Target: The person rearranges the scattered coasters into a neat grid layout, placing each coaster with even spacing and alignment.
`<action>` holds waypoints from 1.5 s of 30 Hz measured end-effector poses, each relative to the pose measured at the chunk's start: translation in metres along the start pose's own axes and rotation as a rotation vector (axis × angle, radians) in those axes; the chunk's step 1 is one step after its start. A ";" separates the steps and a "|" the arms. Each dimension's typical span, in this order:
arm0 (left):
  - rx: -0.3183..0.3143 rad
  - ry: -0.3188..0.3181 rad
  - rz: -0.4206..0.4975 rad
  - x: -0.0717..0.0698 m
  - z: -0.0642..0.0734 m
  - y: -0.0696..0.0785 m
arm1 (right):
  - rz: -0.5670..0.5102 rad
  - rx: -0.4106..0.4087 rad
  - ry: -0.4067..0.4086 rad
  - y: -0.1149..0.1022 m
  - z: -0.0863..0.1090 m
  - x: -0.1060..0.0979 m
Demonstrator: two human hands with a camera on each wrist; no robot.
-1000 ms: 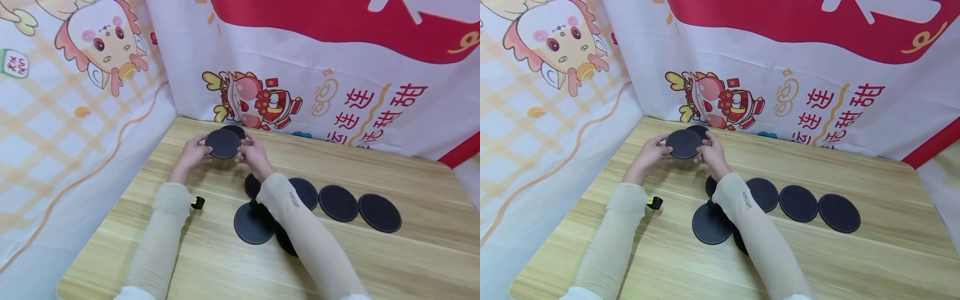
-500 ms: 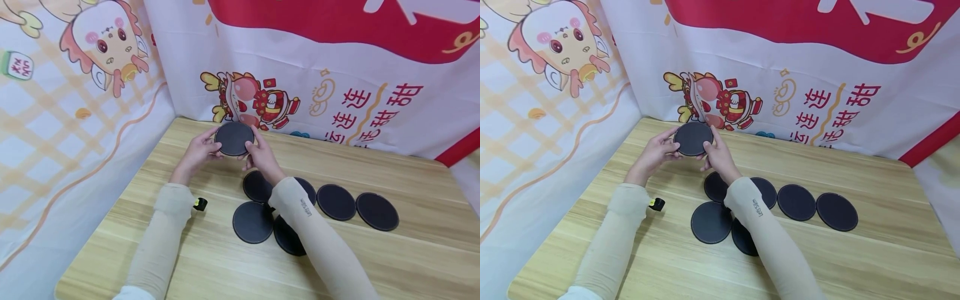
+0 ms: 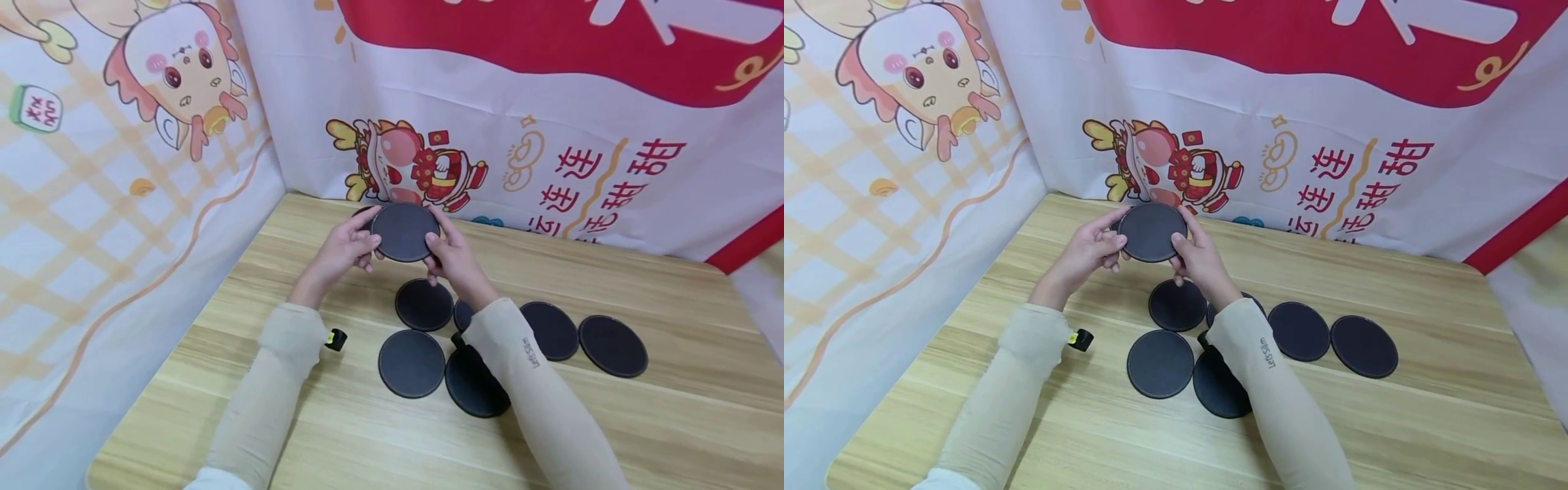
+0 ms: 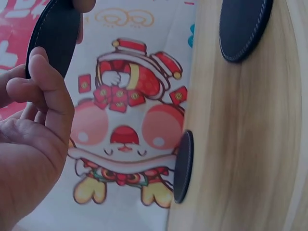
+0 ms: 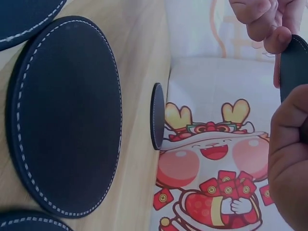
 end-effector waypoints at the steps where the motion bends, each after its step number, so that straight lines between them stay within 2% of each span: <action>1: 0.008 -0.007 -0.011 0.004 0.000 0.001 | -0.004 -0.011 0.001 -0.002 0.003 -0.002; 5: 0.032 -0.046 -0.055 0.023 0.003 0.008 | 0.006 -0.033 0.012 -0.009 0.018 -0.011; 10: 0.032 -0.106 -0.057 0.046 0.008 0.010 | 0.011 -0.050 0.016 -0.016 0.038 -0.019; 18: 0.006 -0.232 0.010 0.079 0.015 0.000 | -0.042 -0.053 -0.002 -0.022 0.067 -0.032; 24: 0.028 -0.309 0.032 0.101 0.019 -0.006 | -0.081 -0.055 0.005 -0.018 0.085 -0.045; 31: 0.029 -0.324 0.034 0.117 0.018 -0.017 | -0.013 -0.026 0.064 -0.010 0.102 -0.064; 39: 0.014 -0.311 -0.019 0.128 0.018 -0.028 | 0.091 -0.055 0.093 -0.011 0.118 -0.077; 45: 0.009 -0.320 -0.067 0.140 0.020 -0.032 | 0.084 -0.084 0.105 -0.010 0.134 -0.084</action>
Point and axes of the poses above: each hand's wrist, its own z-axis away from the middle knuckle, its own x-axis out of the palm, y = z × x, the point moved 10 cm from there along -z, towards the middle knuckle, and after that the axes turned 11 degrees about z, right-handed, at the moved point
